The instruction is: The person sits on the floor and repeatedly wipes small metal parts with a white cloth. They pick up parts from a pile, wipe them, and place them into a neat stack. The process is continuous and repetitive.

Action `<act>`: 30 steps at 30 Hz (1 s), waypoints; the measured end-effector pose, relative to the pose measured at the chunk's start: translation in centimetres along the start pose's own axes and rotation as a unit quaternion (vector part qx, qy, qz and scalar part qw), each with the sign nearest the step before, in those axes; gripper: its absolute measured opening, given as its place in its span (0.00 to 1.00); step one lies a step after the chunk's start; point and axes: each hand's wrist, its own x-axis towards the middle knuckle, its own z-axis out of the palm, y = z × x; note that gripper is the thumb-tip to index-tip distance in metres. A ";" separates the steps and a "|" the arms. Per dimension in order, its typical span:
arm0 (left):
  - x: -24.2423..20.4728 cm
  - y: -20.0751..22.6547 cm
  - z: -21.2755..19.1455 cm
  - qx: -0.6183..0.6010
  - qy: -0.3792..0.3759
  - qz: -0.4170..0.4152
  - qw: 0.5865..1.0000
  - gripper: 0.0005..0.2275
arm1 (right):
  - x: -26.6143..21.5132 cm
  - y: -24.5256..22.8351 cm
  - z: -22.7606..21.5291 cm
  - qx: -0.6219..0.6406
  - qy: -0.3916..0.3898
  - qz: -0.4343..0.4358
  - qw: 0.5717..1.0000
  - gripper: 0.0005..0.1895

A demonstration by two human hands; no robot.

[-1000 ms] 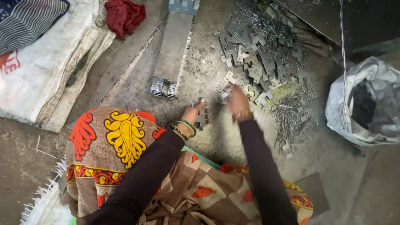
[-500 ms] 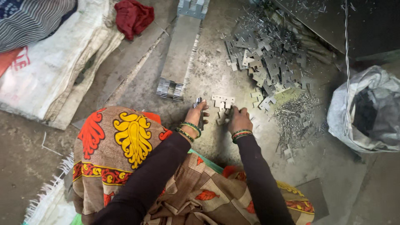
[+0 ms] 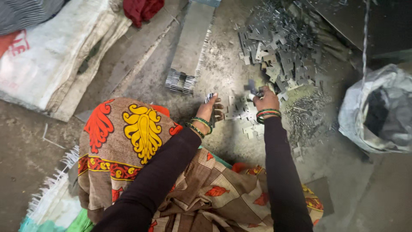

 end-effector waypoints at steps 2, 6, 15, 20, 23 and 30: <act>-0.2 0.0 0.4 0.013 0.006 0.006 1.000 0.20 | -0.9 -0.3 -1.6 0.138 -0.084 0.113 0.980 0.21; -1.2 0.9 1.1 -0.042 -0.076 -0.020 0.996 0.29 | -4.0 -1.6 -0.7 0.341 -0.130 0.151 0.919 0.22; -2.7 0.9 1.6 0.045 -0.142 -0.040 0.988 0.36 | -7.2 3.1 4.9 0.023 -0.026 0.142 0.989 0.21; -0.9 0.3 1.1 0.027 -0.090 -0.011 0.995 0.27 | -6.6 5.1 5.1 -0.100 0.020 0.103 0.990 0.27; -0.4 0.6 0.6 0.011 -0.101 -0.016 0.995 0.21 | -6.0 4.7 6.3 -0.219 0.056 0.033 0.974 0.29; -0.8 0.2 0.5 0.008 -0.049 -0.025 0.998 0.21 | -6.5 6.1 2.8 0.021 0.033 0.077 0.996 0.22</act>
